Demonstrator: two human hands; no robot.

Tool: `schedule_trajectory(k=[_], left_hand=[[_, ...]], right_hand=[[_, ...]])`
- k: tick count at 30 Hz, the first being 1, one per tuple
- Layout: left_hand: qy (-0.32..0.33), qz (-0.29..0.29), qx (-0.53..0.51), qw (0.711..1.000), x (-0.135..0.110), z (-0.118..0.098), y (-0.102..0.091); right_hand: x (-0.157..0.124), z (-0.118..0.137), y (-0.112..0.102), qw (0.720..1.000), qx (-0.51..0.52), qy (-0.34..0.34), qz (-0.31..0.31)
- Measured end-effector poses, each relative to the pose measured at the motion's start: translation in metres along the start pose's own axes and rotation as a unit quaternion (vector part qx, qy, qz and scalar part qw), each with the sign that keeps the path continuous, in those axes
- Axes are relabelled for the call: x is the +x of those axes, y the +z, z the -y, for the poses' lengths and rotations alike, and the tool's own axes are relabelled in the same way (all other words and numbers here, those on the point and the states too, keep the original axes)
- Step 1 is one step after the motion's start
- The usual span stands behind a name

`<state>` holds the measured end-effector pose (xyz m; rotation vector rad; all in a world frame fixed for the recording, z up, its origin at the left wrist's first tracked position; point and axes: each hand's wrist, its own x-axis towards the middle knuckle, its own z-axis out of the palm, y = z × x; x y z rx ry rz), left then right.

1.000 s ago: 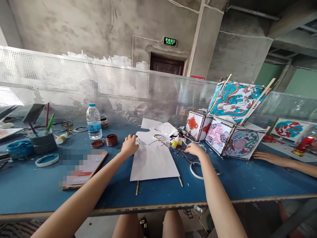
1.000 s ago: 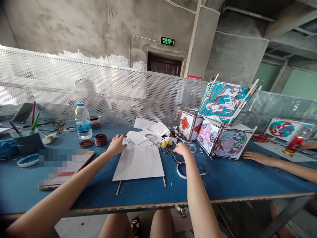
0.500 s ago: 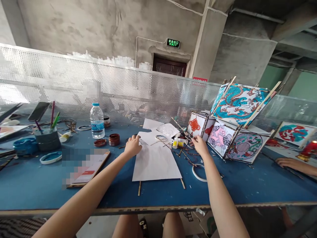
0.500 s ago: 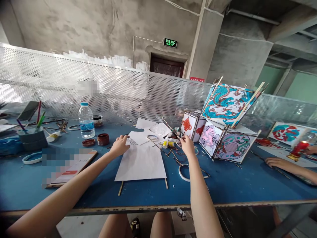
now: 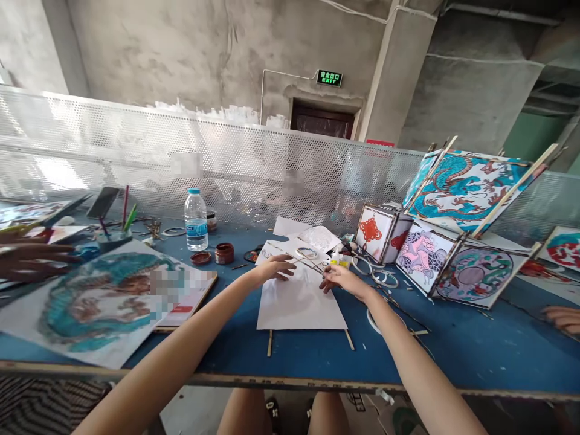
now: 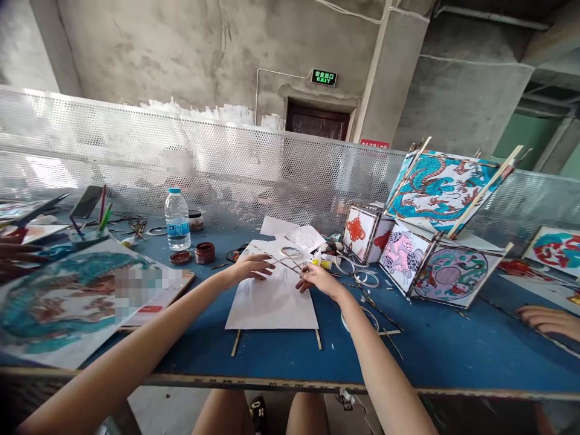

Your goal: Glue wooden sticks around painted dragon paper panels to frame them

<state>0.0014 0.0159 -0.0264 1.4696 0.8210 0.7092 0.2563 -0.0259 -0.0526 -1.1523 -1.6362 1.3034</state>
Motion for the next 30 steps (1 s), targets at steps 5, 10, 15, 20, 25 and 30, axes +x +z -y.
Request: schedule_trajectory(k=[5,10,15,20,25,30], left_hand=[[0.004,-0.031,0.067,0.997,0.004,0.009,0.003],[0.029,-0.040,0.141,0.989,0.009,0.013,0.001],[-0.003,-0.229,0.340,0.912,0.004,0.007,-0.016],[-0.068,-0.211,0.372,0.901,0.002,0.007,-0.021],[-0.083,-0.188,0.277,0.939,0.005,0.007,-0.011],[-0.067,-0.187,0.252,0.947,0.001,0.002,-0.001]], right_hand=[[-0.005,0.000,-0.016,0.951,-0.227,-0.015,-0.208],[-0.018,0.006,-0.037,0.799,-0.480,0.013,-0.363],[-0.016,0.010,-0.027,0.837,-0.434,-0.019,-0.332],[-0.008,0.005,-0.002,0.886,-0.412,-0.004,-0.212],[-0.003,-0.003,0.009,0.901,-0.405,-0.002,-0.157],[-0.002,-0.005,0.006,0.894,-0.428,-0.026,-0.126]])
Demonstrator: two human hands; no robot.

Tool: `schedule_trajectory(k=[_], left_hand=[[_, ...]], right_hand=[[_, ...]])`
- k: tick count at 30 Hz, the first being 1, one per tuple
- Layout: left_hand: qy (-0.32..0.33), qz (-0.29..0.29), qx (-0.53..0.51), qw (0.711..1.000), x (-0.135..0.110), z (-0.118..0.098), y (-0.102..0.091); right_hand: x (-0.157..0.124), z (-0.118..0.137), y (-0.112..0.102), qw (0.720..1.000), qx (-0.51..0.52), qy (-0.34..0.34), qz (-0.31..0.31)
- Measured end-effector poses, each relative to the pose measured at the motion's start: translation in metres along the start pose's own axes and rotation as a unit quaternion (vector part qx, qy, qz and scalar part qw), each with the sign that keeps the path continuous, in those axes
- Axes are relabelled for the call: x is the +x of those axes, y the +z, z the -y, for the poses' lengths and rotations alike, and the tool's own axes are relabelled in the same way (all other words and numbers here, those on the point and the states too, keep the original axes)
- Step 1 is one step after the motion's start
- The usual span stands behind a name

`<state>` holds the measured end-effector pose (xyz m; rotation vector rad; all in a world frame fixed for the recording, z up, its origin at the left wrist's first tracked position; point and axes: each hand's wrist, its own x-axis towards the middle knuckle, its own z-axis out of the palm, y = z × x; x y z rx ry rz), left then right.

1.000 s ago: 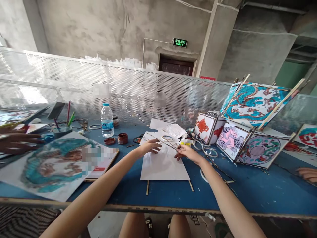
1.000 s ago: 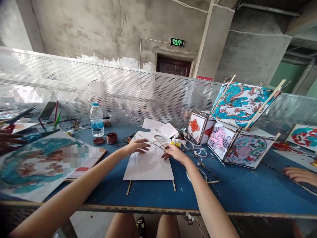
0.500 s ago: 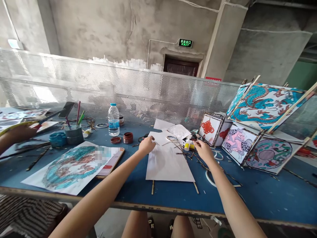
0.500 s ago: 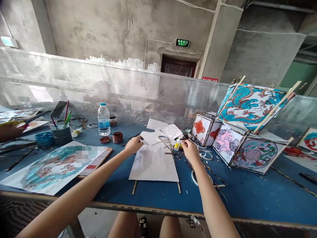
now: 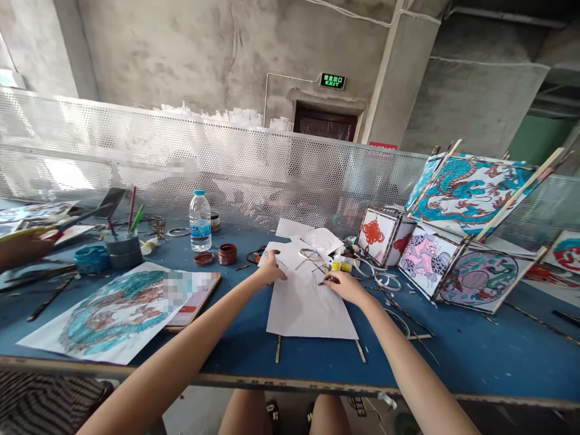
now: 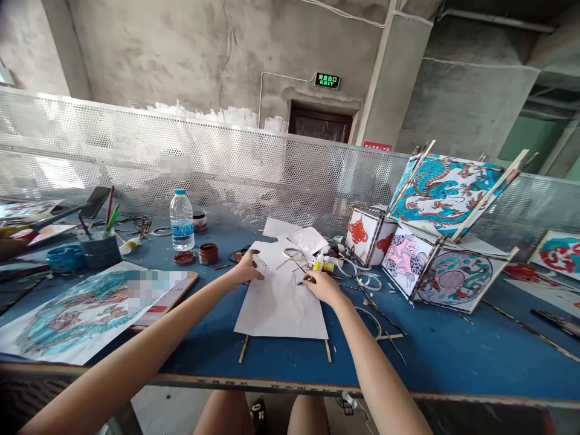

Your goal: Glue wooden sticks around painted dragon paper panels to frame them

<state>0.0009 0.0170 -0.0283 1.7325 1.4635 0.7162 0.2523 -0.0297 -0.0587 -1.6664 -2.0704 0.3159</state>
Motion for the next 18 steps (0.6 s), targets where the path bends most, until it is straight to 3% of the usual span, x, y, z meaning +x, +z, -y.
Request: schedule_trajectory(k=[5,10,18], left_hand=[[0.033,-0.050,0.013,0.998,-0.009,-0.006,0.006],[0.053,-0.006,0.013,0.998,-0.015,-0.008,0.013],[0.121,-0.009,0.013,0.993,-0.024,-0.020,0.005]], right_hand=[[0.000,-0.003,-0.004,0.997,-0.061,0.045,-0.014],[0.001,-0.008,-0.008,0.994,-0.094,0.057,-0.002],[-0.002,-0.014,-0.020,0.973,-0.160,0.169,-0.008]])
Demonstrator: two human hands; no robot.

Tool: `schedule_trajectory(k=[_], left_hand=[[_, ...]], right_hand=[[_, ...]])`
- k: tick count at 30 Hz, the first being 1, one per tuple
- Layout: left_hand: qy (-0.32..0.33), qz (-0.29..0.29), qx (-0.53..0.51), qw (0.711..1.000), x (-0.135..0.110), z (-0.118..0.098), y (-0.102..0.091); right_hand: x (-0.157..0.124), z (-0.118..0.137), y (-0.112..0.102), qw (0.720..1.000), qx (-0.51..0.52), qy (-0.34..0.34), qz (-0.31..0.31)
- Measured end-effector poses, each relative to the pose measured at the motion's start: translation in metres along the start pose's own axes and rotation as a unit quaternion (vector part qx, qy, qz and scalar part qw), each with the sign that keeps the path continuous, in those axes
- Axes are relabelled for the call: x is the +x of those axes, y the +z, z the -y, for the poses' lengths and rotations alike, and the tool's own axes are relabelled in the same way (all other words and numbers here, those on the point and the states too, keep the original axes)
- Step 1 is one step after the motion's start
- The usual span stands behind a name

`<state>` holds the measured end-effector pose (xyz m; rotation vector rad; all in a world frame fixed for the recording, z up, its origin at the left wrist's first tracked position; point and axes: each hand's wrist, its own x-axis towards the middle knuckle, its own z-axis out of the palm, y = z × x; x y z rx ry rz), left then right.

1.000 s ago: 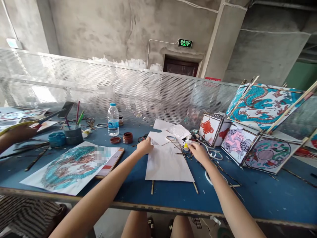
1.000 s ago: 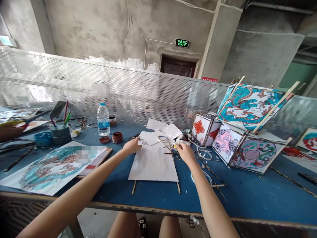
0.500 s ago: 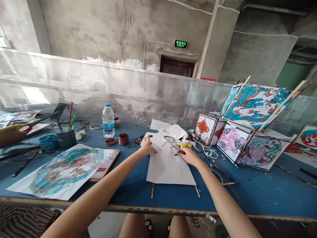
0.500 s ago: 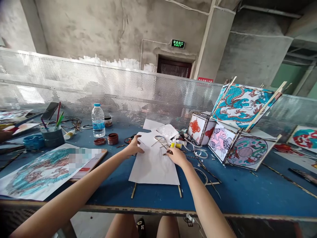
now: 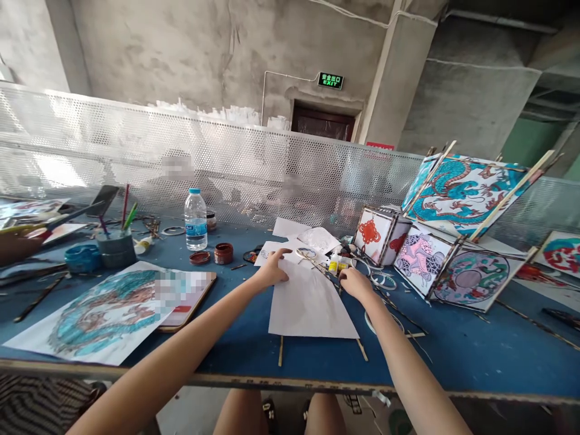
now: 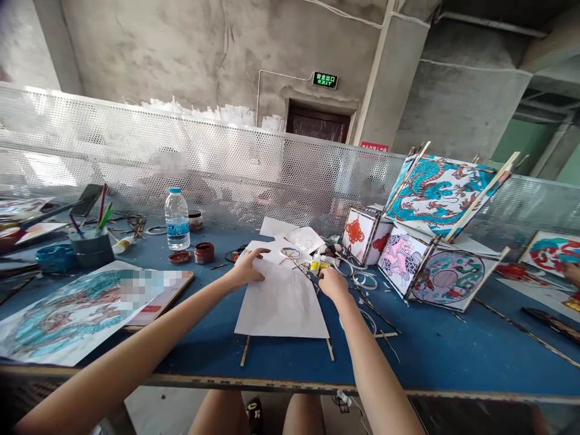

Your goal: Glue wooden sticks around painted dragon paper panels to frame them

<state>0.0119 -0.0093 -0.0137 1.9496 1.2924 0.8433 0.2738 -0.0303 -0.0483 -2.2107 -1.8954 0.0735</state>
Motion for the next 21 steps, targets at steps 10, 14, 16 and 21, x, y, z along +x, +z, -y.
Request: schedule_trajectory(k=[10,14,16,21], left_hand=[[0.058,-0.235,0.125,0.962,0.022,-0.057,-0.067],[0.127,-0.334,0.204,0.911,0.037,-0.080,-0.070],[0.166,-0.323,0.237,0.901,0.051,-0.079,-0.059],[0.310,-0.063,0.381,0.869,0.080,-0.040,-0.016]], right_hand=[[0.002,0.005,0.000,1.000,-0.016,-0.012,0.016],[0.001,0.006,-0.003,0.999,-0.015,-0.014,0.026],[0.000,0.006,-0.004,0.999,-0.014,-0.017,0.028],[-0.001,0.006,-0.004,0.999,-0.012,-0.024,0.038]])
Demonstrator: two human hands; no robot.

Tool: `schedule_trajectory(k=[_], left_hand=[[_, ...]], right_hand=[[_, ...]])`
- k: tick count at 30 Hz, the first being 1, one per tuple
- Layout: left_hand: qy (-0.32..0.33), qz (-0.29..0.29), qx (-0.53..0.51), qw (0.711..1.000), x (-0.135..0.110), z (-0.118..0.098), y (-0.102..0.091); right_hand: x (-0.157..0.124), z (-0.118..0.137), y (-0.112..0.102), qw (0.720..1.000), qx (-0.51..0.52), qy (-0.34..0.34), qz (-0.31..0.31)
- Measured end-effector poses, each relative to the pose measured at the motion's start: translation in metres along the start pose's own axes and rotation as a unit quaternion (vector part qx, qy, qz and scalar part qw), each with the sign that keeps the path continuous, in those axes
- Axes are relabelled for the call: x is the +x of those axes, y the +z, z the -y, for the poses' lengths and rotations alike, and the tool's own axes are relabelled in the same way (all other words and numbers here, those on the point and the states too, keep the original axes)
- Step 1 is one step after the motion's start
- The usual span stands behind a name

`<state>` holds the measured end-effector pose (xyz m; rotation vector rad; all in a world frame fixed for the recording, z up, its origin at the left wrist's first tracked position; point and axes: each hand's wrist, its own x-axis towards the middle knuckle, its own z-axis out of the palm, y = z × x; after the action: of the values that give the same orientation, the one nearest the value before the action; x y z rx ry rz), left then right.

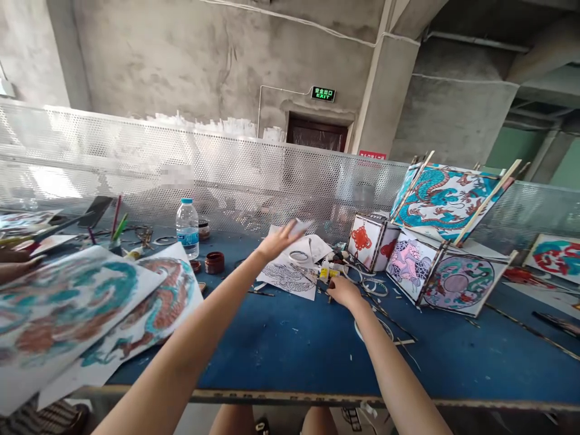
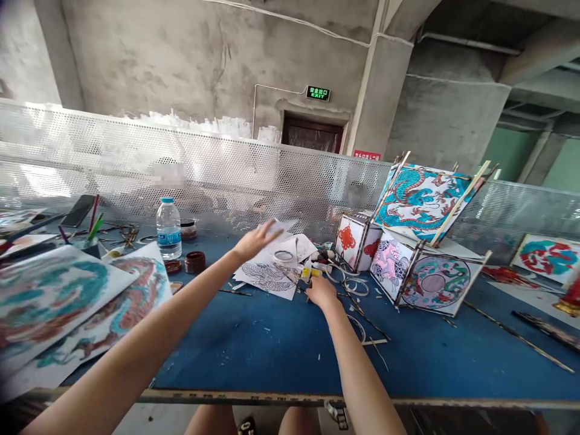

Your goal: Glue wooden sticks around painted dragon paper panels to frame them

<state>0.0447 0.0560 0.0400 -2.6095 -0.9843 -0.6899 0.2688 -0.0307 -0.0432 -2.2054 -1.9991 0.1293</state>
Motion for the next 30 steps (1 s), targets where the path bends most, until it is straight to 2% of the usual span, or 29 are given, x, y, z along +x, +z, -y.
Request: schedule_trajectory(k=[2,3,5,8,10,12,14,17,18,20,22,24,26,28,30], left_hand=[[0.089,0.059,-0.001,0.994,-0.008,-0.004,0.027],[0.106,0.076,-0.005,0.991,-0.013,-0.008,0.039],[0.076,0.104,-0.004,0.992,-0.022,-0.019,0.057],[-0.043,0.165,0.052,0.984,-0.030,-0.037,0.064],[-0.089,0.191,0.074,0.975,-0.031,-0.047,0.053],[-0.133,0.220,0.071,0.964,-0.030,-0.054,0.030],[-0.182,0.300,0.049,0.935,-0.031,-0.059,-0.002],[-0.185,0.341,0.020,0.921,-0.049,-0.065,-0.054],[-0.183,0.313,0.019,0.932,-0.061,-0.068,-0.069],[-0.205,0.219,0.036,0.953,-0.095,-0.075,-0.090],[-0.223,0.151,0.065,0.961,-0.137,-0.083,-0.098],[-0.236,0.112,0.079,0.962,-0.181,-0.089,-0.093],[-0.255,0.087,0.084,0.959,-0.217,-0.089,-0.081],[-0.249,0.072,0.075,0.963,-0.240,-0.085,-0.067],[-0.241,0.055,0.064,0.967,-0.250,-0.077,-0.057]], right_hand=[[0.000,0.000,0.001,1.000,0.001,-0.005,0.005],[0.000,0.000,0.002,1.000,0.001,-0.008,0.008],[0.001,0.000,0.003,1.000,0.002,-0.013,0.015],[0.001,0.000,0.005,1.000,0.004,-0.015,0.024],[0.000,-0.001,0.005,0.999,0.002,-0.016,0.028],[-0.001,-0.001,0.004,0.999,-0.001,-0.016,0.029],[-0.002,0.000,0.003,1.000,-0.001,-0.015,0.024],[-0.003,0.000,0.001,1.000,0.007,-0.013,0.000],[-0.003,0.000,0.001,1.000,0.010,-0.013,-0.009],[-0.002,0.000,0.001,1.000,0.012,-0.014,-0.013],[-0.002,-0.001,0.002,1.000,0.013,-0.016,-0.002],[-0.002,-0.001,0.004,1.000,0.016,-0.017,0.011],[-0.001,-0.001,0.006,1.000,0.018,-0.020,0.014],[0.000,-0.001,0.007,1.000,0.016,-0.023,0.011],[0.000,-0.001,0.008,1.000,0.014,-0.024,0.008]])
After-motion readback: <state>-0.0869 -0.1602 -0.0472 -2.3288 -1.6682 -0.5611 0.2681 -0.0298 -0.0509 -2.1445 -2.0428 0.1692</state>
